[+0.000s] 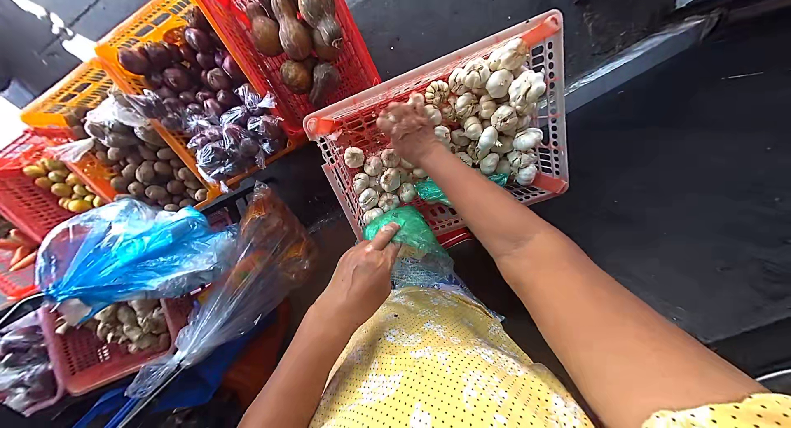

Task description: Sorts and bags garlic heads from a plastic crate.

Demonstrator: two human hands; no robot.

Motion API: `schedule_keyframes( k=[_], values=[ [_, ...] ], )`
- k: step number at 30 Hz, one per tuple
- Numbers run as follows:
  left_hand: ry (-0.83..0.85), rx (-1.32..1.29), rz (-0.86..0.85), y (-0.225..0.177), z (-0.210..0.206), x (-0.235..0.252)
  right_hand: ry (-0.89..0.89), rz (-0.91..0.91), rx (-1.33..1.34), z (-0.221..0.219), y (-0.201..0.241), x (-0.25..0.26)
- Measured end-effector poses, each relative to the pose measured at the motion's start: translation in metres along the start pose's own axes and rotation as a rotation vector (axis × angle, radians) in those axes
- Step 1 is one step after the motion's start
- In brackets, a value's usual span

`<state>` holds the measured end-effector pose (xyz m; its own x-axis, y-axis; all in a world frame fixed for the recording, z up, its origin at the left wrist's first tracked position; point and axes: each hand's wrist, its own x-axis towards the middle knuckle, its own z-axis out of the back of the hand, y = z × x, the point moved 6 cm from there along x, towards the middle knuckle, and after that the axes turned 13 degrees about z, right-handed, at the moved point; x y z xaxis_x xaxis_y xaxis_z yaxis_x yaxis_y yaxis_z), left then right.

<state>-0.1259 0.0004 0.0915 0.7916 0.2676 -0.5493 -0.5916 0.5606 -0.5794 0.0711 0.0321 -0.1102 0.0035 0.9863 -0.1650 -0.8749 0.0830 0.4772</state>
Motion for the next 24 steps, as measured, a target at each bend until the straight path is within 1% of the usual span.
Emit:
schedule_keyframes(
  k=[2,5,6,8,10,13,14,15,16,17,18,20,22,23,24],
  values=[
    [-0.030,0.011,-0.001,0.001,0.012,0.005,0.035,-0.090,-0.020,0.020,-0.013,-0.013],
    [-0.073,0.054,-0.013,0.000,0.026,0.010,0.103,-0.131,-0.001,0.044,-0.014,-0.031],
    [-0.075,0.067,-0.017,-0.001,0.028,0.010,0.086,-0.148,0.012,0.053,-0.013,-0.040],
    [-0.066,0.082,-0.022,-0.001,0.027,0.010,-0.030,-0.209,0.026,0.074,-0.014,-0.058],
    [-0.045,0.075,-0.027,-0.001,0.021,0.007,-0.207,-0.308,-0.063,0.091,-0.021,-0.078],
    [-0.026,0.055,-0.050,0.000,0.012,0.000,-0.299,-0.497,-0.122,0.104,-0.029,-0.096],
    [-0.016,0.045,-0.052,-0.001,0.010,-0.002,-0.327,-0.509,-0.109,0.104,-0.024,-0.096],
    [-0.007,0.035,-0.051,-0.001,0.008,-0.004,-0.351,-0.475,-0.087,0.102,-0.016,-0.090],
    [-0.001,0.031,-0.050,-0.002,0.007,-0.007,-0.370,-0.400,-0.049,0.094,-0.004,-0.080],
    [0.005,0.035,-0.051,-0.001,0.005,-0.009,-0.346,-0.306,0.009,0.081,0.011,-0.066],
    [0.013,0.046,-0.054,-0.001,0.003,-0.011,-0.264,-0.218,0.099,0.065,0.027,-0.050],
    [0.028,0.070,-0.057,-0.002,0.000,-0.015,-0.023,-0.110,0.249,0.027,0.058,-0.016],
    [0.038,0.095,-0.065,-0.003,-0.002,-0.018,0.183,-0.082,0.300,-0.012,0.076,0.010],
    [0.046,0.107,-0.068,-0.004,-0.002,-0.019,0.249,-0.080,0.302,-0.028,0.080,0.020],
    [0.046,0.115,-0.071,-0.006,-0.002,-0.019,0.279,-0.080,0.297,-0.040,0.081,0.028]
  ],
)
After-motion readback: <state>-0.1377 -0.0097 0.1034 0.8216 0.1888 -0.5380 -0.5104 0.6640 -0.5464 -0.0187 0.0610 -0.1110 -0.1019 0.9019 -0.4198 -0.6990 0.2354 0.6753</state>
